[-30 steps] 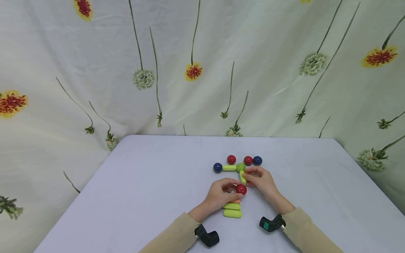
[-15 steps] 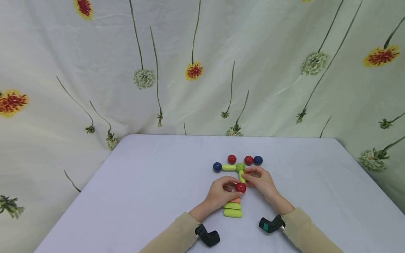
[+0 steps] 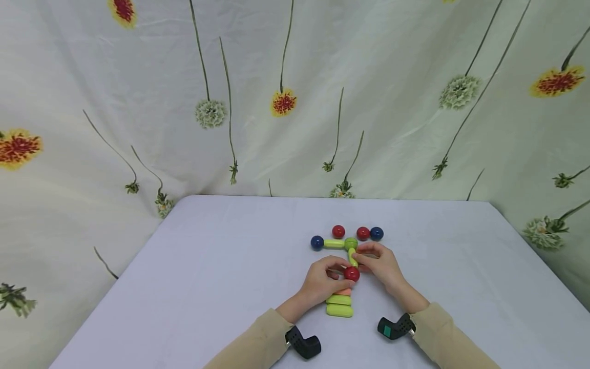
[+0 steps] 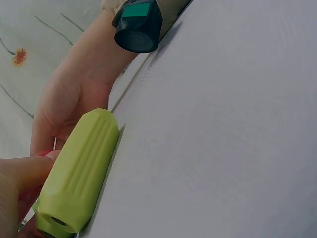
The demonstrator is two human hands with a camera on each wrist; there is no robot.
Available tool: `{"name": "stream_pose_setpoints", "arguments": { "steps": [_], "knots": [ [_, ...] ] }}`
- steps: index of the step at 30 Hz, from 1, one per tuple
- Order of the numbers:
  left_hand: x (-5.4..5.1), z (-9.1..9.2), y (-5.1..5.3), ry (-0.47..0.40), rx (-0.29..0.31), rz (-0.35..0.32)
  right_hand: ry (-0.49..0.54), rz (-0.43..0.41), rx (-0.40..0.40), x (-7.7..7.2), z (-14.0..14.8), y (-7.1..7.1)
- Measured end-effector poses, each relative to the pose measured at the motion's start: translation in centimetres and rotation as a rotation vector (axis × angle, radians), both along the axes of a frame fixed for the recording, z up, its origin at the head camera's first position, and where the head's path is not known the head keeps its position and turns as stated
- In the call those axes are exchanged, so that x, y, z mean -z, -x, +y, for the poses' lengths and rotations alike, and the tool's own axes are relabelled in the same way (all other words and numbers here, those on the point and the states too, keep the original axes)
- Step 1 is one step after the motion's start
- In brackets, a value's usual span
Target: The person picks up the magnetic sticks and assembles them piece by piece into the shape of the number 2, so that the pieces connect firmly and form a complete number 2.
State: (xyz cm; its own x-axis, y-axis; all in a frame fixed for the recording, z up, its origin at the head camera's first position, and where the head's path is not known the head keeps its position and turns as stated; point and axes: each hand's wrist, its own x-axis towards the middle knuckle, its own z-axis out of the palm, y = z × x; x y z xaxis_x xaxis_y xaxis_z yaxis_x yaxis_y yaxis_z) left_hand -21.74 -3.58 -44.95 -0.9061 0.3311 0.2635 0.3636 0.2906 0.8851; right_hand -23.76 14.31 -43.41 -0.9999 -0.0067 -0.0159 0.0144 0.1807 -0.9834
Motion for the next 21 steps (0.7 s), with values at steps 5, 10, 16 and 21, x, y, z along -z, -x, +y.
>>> {"name": "stream_pose_setpoints", "arguments": {
  "steps": [5,10,16,21],
  "knots": [
    [-0.04,0.08,0.11,0.023,-0.003,0.004,0.000,-0.003,0.000,-0.05,0.01,-0.03],
    [-0.17,0.10,0.14,0.045,-0.014,-0.003,0.008,-0.001,-0.004,-0.08,-0.03,-0.02],
    [-0.13,0.07,0.09,0.050,-0.022,0.006,-0.066,0.003,-0.002,-0.10,-0.05,-0.10],
    [-0.03,0.08,0.10,0.044,-0.017,0.022,-0.157,-0.020,-0.024,-0.07,-0.08,-0.18]
  ]
}}
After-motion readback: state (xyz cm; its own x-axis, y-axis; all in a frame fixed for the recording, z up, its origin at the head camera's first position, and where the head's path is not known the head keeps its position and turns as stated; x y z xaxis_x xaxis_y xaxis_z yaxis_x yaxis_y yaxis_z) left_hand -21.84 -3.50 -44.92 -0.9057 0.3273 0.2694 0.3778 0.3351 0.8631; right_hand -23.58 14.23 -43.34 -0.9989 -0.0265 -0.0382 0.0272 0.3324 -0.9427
